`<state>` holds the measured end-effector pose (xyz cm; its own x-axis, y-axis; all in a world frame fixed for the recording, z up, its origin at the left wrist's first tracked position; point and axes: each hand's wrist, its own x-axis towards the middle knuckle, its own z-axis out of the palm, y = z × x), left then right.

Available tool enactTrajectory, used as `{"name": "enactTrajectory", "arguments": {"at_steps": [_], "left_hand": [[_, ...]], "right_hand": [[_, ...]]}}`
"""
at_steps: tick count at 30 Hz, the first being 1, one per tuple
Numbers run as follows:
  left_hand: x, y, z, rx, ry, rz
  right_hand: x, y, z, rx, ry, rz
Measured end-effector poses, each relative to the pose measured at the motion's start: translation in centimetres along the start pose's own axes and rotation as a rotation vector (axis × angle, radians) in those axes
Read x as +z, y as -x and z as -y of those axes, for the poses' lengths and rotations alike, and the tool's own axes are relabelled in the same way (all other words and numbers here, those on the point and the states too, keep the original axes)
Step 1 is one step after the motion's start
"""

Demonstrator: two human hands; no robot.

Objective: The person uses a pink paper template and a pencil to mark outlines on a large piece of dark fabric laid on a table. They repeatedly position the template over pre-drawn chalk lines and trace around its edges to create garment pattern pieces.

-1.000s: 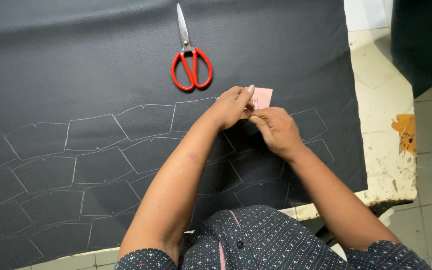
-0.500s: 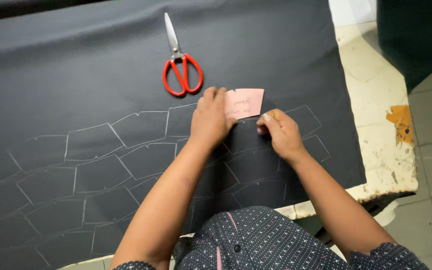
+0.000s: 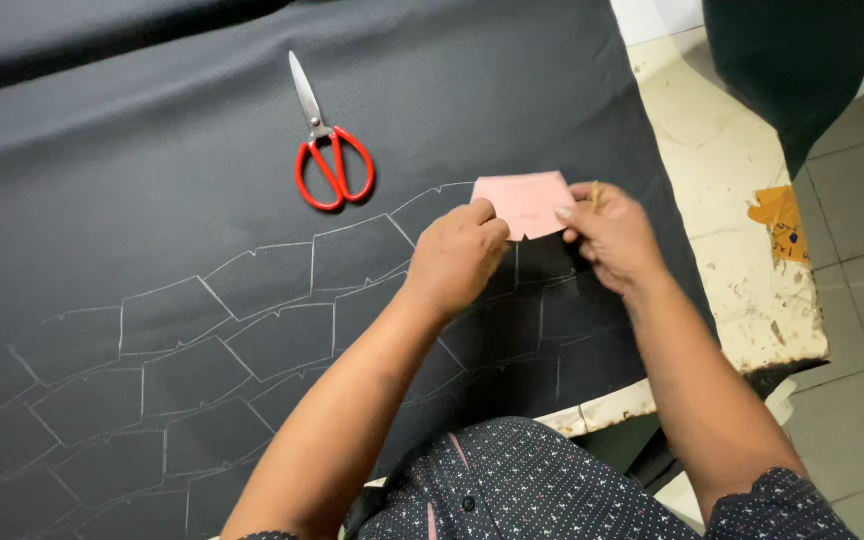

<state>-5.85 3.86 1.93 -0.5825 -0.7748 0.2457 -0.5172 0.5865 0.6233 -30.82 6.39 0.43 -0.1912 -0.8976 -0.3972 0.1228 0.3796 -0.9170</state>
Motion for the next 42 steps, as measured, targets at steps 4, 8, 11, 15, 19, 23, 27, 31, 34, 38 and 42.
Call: {"name": "enactTrajectory", "arguments": {"at_steps": [4, 8, 11, 15, 19, 23, 27, 31, 34, 38, 42], "left_hand": [[1.2, -0.8, 0.9, -0.078, -0.011, -0.221], [2.5, -1.3, 1.2, -0.271, 0.017, -0.274], [3.1, -1.4, 0.7, -0.345, 0.020, -0.269], [3.0, -1.5, 0.5, -0.364, 0.014, -0.236], [2.8, -1.6, 0.5, -0.368, 0.000, -0.202], [2.7, -1.6, 0.4, -0.362, -0.004, -0.202], [2.6, -1.6, 0.4, -0.360, -0.021, -0.183], [2.6, -1.6, 0.3, -0.359, -0.024, -0.187], [2.5, -1.6, 0.3, -0.350, -0.024, -0.199], [2.5, -1.6, 0.4, -0.337, -0.023, -0.200], [2.6, -1.6, 0.4, -0.329, -0.012, -0.211]], "right_hand": [[-2.0, -2.3, 1.5, -0.095, 0.302, -0.162], [-2.6, -2.7, 1.9, -0.111, 0.431, -0.216], [-2.3, -2.8, 2.0, -0.168, 0.491, -0.221], [-1.9, -2.7, 1.9, -0.185, 0.581, -0.244], [-1.8, -2.4, 1.8, -0.156, 0.607, -0.301], [-1.9, -2.3, 1.5, -0.198, 0.626, -0.293], [-2.4, -2.3, 1.3, -0.287, 0.777, -0.272], [-2.6, -2.2, 1.1, -0.270, 0.746, -0.255], [-2.8, -2.2, 1.0, -0.281, 0.710, -0.221], [-3.2, -2.1, 1.1, -0.300, 0.697, -0.178], [-3.4, -2.1, 1.1, -0.294, 0.704, -0.170]]}}
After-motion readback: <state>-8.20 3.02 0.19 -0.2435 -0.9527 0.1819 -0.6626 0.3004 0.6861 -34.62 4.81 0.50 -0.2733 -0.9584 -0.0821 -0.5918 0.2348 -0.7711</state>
